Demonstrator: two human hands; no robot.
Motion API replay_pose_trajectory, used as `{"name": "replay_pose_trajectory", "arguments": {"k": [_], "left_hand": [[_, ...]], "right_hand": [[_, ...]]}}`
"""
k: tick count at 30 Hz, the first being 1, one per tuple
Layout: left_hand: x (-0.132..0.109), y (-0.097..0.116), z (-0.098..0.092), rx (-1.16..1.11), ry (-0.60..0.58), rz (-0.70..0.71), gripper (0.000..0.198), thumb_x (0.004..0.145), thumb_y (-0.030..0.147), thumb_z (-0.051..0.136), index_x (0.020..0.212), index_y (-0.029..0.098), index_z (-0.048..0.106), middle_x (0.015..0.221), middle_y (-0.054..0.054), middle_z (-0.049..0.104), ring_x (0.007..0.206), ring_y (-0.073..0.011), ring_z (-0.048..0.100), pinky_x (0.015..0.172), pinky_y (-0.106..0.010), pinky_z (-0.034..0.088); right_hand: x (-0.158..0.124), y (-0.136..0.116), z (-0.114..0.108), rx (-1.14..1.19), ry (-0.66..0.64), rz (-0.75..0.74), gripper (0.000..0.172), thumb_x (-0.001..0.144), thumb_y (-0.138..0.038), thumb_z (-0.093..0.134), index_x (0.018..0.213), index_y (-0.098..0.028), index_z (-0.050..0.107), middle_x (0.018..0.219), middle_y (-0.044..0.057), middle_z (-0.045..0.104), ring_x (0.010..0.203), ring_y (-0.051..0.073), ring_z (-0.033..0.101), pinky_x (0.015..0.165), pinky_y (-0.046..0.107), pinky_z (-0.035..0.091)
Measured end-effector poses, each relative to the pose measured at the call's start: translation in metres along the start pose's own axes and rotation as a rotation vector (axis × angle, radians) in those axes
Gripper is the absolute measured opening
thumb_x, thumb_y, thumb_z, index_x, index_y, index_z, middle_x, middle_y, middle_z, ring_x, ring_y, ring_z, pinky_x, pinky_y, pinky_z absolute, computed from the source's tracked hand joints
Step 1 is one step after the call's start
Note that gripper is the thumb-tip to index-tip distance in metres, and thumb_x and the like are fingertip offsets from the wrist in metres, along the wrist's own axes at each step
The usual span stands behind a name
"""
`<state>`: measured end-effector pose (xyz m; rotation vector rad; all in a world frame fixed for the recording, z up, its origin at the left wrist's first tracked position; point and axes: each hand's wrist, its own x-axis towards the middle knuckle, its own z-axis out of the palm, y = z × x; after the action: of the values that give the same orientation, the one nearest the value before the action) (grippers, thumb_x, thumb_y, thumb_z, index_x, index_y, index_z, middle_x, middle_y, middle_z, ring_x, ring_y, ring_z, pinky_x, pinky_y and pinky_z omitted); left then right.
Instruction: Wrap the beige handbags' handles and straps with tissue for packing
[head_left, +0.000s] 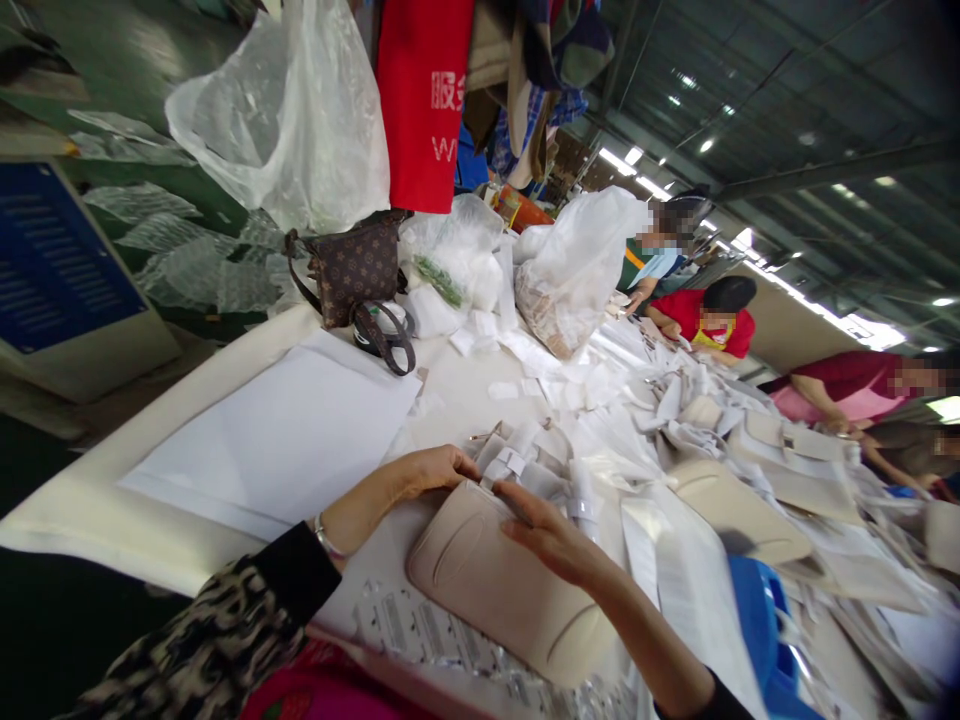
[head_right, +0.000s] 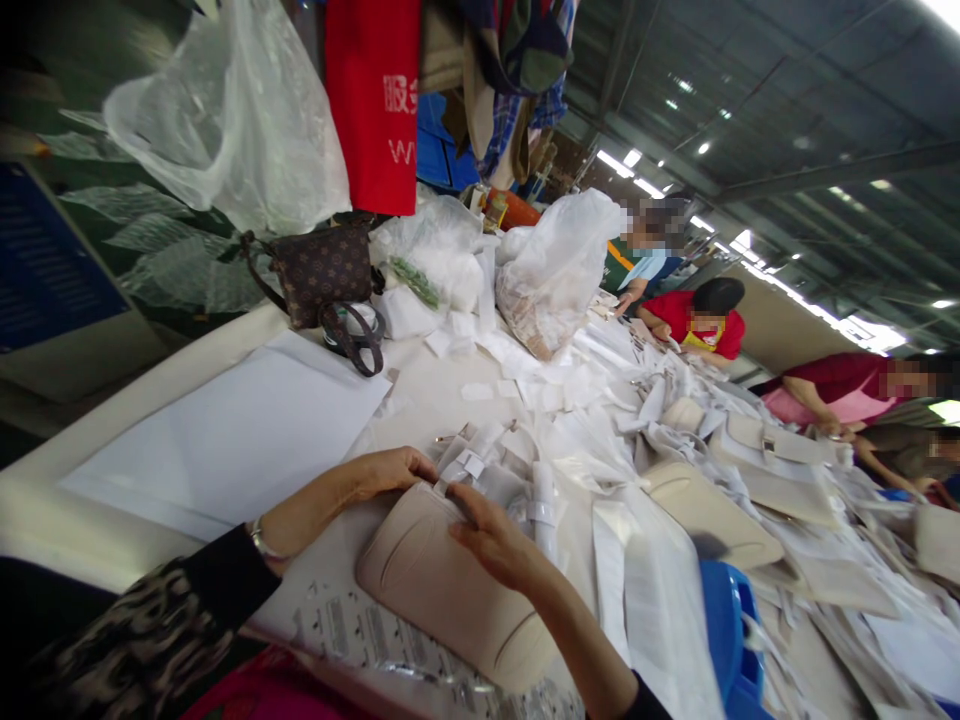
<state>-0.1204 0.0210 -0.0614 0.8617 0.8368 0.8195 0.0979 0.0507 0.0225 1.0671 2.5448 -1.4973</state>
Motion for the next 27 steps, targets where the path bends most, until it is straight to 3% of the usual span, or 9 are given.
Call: {"name": "replay_pose_trajectory", "arguments": {"k": [4, 8, 13, 19, 22, 24, 27], "left_hand": [[0.011, -0.005, -0.004, 0.082, -0.002, 0.014, 0.029, 0.052, 0.022, 0.075, 0.079, 0.011, 0.073, 0.077, -0.006, 0.071, 0.063, -0.0155, 0.057, 0.064, -0.027, 0.044], [0.009, -0.006, 0.003, 0.108, 0.078, 0.040, 0.023, 0.054, 0.023, 0.069, 0.074, 0.012, 0.068, 0.069, -0.004, 0.066, 0.059, -0.0148, 0.053, 0.059, -0.026, 0.041], [0.001, -0.006, 0.016, 0.180, 0.215, 0.109, 0.019, 0.055, 0.025, 0.062, 0.071, 0.014, 0.061, 0.069, -0.001, 0.061, 0.064, -0.0148, 0.050, 0.058, -0.025, 0.038], [-0.008, -0.004, 0.020, 0.287, 0.336, 0.142, 0.015, 0.059, 0.026, 0.056, 0.071, 0.016, 0.057, 0.064, 0.002, 0.055, 0.062, -0.0146, 0.047, 0.056, -0.024, 0.034], [-0.015, 0.001, 0.023, 0.318, 0.377, 0.156, 0.012, 0.062, 0.024, 0.053, 0.072, 0.018, 0.055, 0.064, 0.002, 0.056, 0.062, -0.0150, 0.048, 0.056, -0.024, 0.033], [-0.019, 0.003, 0.026, 0.323, 0.401, 0.168, 0.009, 0.064, 0.024, 0.053, 0.071, 0.018, 0.054, 0.064, 0.002, 0.055, 0.063, -0.0149, 0.047, 0.057, -0.024, 0.033], [-0.020, 0.002, 0.031, 0.350, 0.452, 0.200, 0.005, 0.067, 0.023, 0.053, 0.070, 0.018, 0.053, 0.066, 0.002, 0.054, 0.065, -0.0145, 0.047, 0.059, -0.024, 0.033]], "right_hand": [[0.001, 0.002, 0.002, -0.033, -0.003, -0.027, 0.057, 0.081, -0.021, 0.053, 0.137, -0.016, 0.049, 0.140, 0.012, 0.052, 0.131, 0.028, 0.045, 0.112, 0.048, 0.029], [0.000, 0.005, 0.004, -0.056, 0.026, -0.061, 0.056, 0.082, -0.020, 0.052, 0.138, -0.018, 0.049, 0.141, 0.011, 0.051, 0.132, 0.027, 0.044, 0.112, 0.046, 0.030], [-0.006, 0.000, 0.012, -0.198, 0.105, -0.145, 0.047, 0.087, -0.023, 0.051, 0.133, -0.019, 0.054, 0.126, 0.011, 0.061, 0.115, 0.025, 0.057, 0.098, 0.039, 0.043], [-0.015, -0.005, 0.026, -0.449, 0.364, -0.105, 0.038, 0.086, -0.034, 0.062, 0.122, -0.023, 0.064, 0.104, 0.008, 0.066, 0.098, 0.026, 0.056, 0.086, 0.040, 0.044], [-0.018, -0.001, 0.034, -0.482, 0.519, -0.101, 0.029, 0.081, -0.035, 0.068, 0.109, -0.025, 0.067, 0.102, 0.007, 0.064, 0.097, 0.026, 0.056, 0.086, 0.040, 0.044], [-0.021, 0.002, 0.039, -0.459, 0.609, -0.049, 0.034, 0.079, -0.036, 0.069, 0.109, -0.022, 0.062, 0.105, 0.008, 0.064, 0.097, 0.027, 0.057, 0.085, 0.041, 0.045], [-0.025, 0.004, 0.039, -0.496, 0.598, 0.025, 0.040, 0.080, -0.043, 0.068, 0.109, -0.019, 0.056, 0.100, 0.010, 0.066, 0.091, 0.028, 0.060, 0.079, 0.040, 0.048]]}}
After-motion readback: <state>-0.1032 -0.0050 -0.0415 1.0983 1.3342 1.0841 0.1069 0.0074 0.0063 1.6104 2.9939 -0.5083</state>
